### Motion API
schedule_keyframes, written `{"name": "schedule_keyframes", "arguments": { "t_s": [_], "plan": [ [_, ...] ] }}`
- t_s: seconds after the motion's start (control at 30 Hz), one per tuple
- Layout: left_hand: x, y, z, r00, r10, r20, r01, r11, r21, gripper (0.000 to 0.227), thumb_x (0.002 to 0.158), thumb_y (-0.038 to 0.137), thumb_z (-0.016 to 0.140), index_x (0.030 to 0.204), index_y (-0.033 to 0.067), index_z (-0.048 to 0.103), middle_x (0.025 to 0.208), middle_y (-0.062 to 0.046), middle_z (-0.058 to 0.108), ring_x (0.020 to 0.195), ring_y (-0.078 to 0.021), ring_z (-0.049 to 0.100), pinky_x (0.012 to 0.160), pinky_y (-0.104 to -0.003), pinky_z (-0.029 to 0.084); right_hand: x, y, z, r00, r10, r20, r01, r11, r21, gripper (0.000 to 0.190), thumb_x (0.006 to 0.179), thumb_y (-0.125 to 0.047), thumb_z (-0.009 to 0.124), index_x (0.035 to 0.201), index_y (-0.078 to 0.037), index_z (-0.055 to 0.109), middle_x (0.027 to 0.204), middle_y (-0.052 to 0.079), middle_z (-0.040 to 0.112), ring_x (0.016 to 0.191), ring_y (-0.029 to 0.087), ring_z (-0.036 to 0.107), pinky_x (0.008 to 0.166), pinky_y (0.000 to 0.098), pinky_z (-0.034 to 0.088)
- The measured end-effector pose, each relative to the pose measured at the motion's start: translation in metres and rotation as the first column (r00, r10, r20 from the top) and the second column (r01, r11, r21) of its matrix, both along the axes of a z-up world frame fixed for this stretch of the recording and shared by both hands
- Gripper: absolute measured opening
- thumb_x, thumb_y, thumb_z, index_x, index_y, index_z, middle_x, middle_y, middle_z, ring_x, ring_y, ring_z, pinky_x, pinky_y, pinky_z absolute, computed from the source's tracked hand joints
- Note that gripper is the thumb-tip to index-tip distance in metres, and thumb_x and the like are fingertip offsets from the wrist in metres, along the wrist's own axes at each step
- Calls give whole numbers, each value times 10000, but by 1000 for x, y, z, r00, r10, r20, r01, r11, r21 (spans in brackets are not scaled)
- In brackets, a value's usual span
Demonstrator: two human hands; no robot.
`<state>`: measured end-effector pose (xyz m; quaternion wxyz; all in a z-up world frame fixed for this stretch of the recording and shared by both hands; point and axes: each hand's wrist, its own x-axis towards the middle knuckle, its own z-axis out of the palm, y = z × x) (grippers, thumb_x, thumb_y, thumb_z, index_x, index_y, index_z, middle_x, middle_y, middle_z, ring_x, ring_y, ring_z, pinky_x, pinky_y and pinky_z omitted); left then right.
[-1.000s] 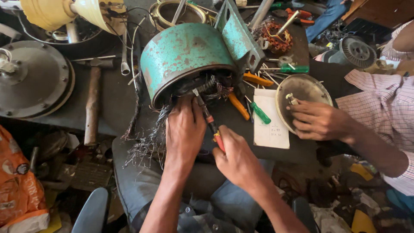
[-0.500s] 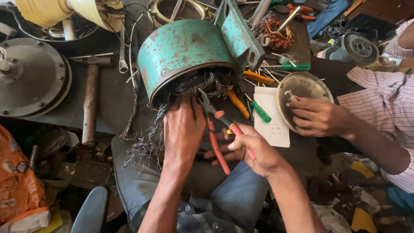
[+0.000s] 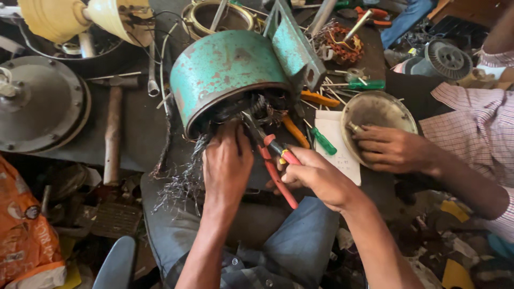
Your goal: The person uses pliers to cut and pull copper wires from a teal motor housing. They repeatedly cut wire bundles and pull them out by hand, accumulating a pile of removed wires on the workbench.
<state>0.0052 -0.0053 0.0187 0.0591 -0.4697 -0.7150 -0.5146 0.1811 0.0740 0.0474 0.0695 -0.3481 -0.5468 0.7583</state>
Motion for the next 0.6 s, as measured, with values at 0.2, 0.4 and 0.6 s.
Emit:
{"name": "schedule_keyframes", "arguments": {
  "t_s": [0.2,0.4,0.6],
  "plan": [
    [-1,-4,4,995,20,95,-9,994,-108,177,980,89,593,1105,3,683,975,-246,724,849,-440,708,731,-506,561,-5,-9,-3,970,-193,-146,142,942,-304,383,747,-60,521,1118,4,593,1081,180,686,895,351,736,789,486,632],
    [-4,-5,6,984,13,180,23,980,-195,199,980,116,554,1093,23,688,942,-261,716,841,-451,697,696,-527,547,8,-16,-35,926,-295,-234,165,877,-451,395,761,-54,535,1151,-59,601,948,135,698,686,225,655,572,344,537],
    [-7,-14,20,972,41,230,40,941,-335,177,930,166,569,935,39,693,814,-263,693,771,-460,692,642,-564,540,10,-13,-104,989,-114,93,45,835,548,390,860,-145,647,1194,37,558,816,189,533,707,317,561,590,406,432]
  ]
}}
